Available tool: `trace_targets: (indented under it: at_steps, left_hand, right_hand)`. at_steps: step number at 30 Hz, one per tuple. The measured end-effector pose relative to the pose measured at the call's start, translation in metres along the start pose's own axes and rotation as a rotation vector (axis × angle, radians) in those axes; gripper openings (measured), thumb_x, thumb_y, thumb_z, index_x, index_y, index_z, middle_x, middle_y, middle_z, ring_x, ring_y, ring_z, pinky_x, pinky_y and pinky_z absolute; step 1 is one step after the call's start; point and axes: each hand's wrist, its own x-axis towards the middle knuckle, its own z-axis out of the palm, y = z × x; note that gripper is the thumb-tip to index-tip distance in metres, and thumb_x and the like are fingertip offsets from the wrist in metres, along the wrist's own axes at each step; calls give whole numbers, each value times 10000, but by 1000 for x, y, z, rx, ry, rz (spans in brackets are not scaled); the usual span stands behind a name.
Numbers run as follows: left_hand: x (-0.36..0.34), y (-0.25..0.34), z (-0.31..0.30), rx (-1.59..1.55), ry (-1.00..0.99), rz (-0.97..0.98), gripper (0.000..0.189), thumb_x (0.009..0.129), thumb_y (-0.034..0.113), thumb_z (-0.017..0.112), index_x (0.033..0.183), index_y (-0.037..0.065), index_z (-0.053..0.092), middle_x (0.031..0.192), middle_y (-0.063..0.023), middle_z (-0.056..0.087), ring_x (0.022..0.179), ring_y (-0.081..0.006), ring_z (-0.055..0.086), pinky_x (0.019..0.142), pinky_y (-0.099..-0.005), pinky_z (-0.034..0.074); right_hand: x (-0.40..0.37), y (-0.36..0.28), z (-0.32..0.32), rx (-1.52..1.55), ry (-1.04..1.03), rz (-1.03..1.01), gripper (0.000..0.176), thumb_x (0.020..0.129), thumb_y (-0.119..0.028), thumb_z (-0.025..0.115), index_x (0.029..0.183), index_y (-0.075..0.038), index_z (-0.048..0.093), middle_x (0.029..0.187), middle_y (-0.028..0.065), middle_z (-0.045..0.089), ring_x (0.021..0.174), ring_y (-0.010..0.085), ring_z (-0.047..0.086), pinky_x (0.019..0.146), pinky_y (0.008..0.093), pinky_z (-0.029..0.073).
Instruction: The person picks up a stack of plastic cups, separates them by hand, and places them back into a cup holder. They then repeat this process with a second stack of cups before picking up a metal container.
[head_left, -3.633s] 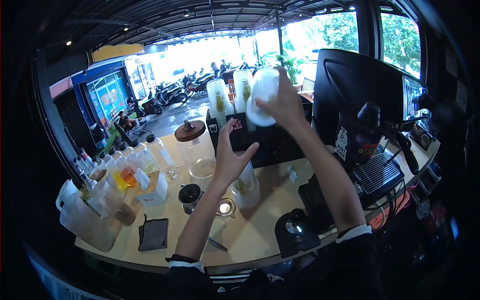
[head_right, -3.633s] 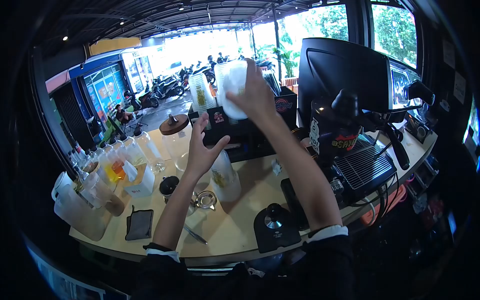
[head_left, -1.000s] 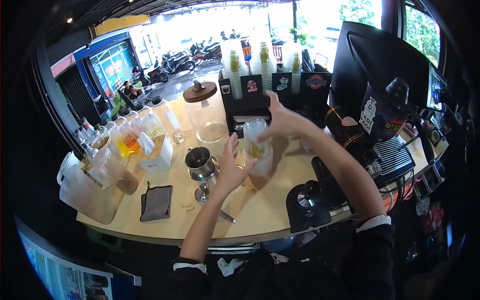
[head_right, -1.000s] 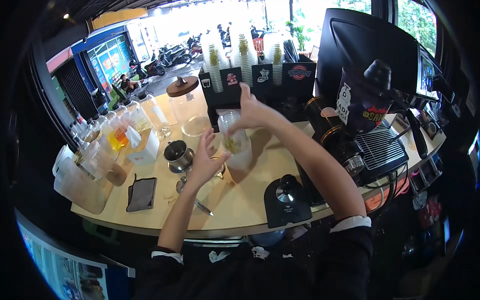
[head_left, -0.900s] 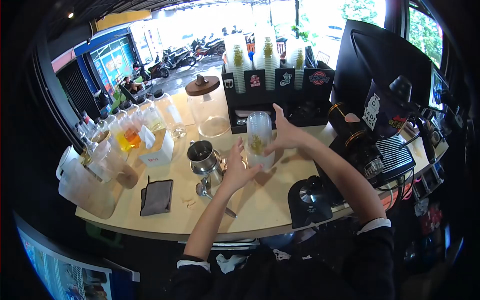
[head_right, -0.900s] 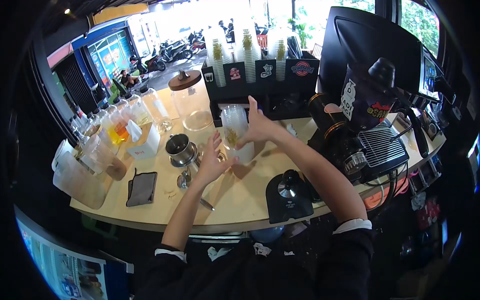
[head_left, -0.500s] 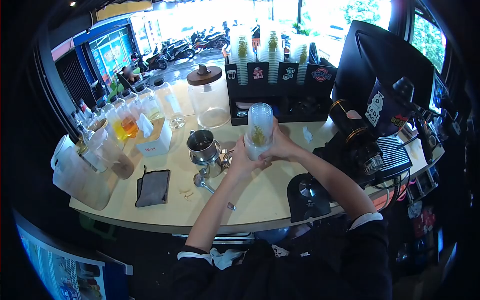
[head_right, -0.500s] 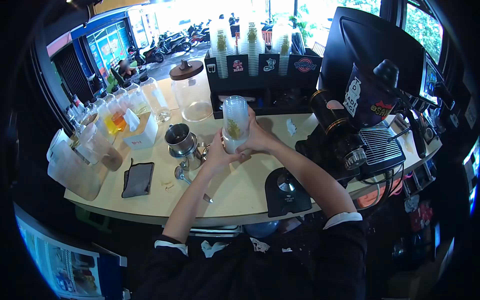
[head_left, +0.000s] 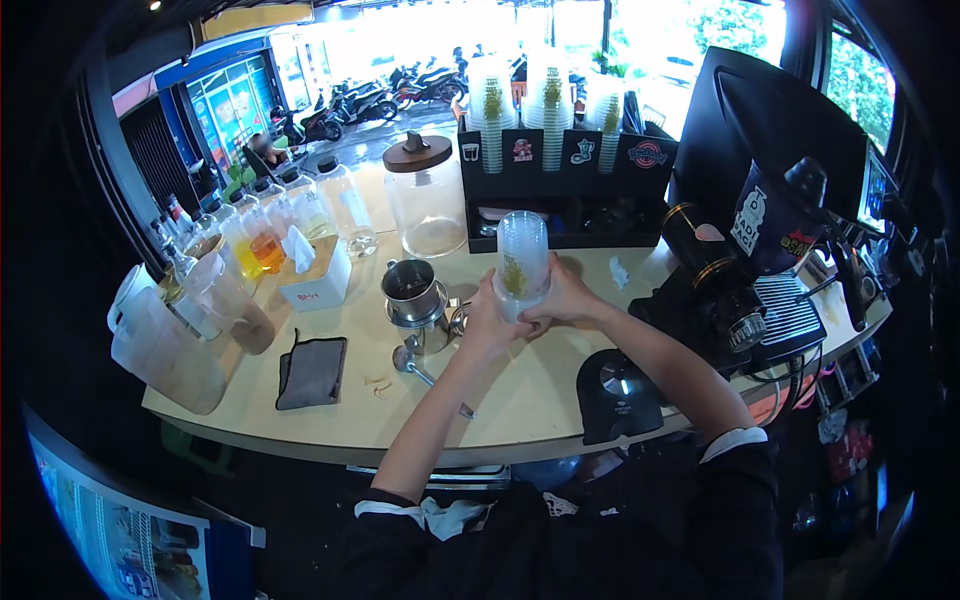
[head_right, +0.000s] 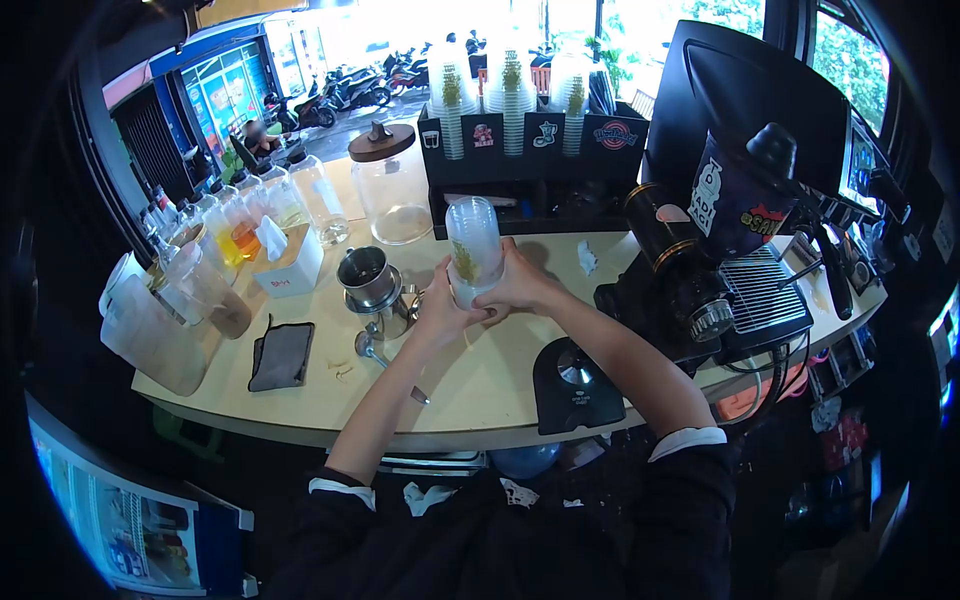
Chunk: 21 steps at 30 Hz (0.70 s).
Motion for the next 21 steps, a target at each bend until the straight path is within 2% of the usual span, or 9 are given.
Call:
trace_targets:
  at_steps: [2,6,11,16,21]
  left_hand:
    - [-1,-1,-1,-3,-2,-11,1095,506,287,869,1334,-42,234,1207,-235,513,1128,-333,519,953,-396,418]
    - [-3,0,-1,-1,-4,-21,1092,515,283,867,1337,-51,231,1216,-248,501,1131,-341,514,953,-401,417]
    - [-4,-3,-1,-15,6,0,1077,531,268,862,1339,-59,230,1202,-244,507,1114,-333,524,946,-399,423]
    - [-2,-6,1,3,12,2,1063,538,252,858,1339,-62,234,1192,-224,518,1097,-319,533,939,-397,427]
    - [-3,-3,0,8,-4,13,1066,539,248,856,1345,-57,227,1190,-215,520,1118,-311,517,949,-389,421]
  right_hand:
    - [1,-1,-2,-55,4,-9,1018,469,-212,841,1278,35,276,1195,178,509,1146,270,499,994,346,386]
    - [-1,-2,-3,-73,2,33,1016,465,-218,843,1272,31,279,1192,181,507,1143,275,500,990,348,388]
    - [-8,-6,-3,-30,41,-125,943,470,-212,829,1214,40,307,1133,214,520,1090,305,528,962,357,411]
    - [4,11,-3,-98,59,-124,917,461,-240,831,1186,42,344,1116,217,533,1070,311,542,946,358,425]
    - [3,2,-5,-78,128,-151,906,447,-270,838,1158,39,368,1096,208,553,1041,303,562,925,355,440]
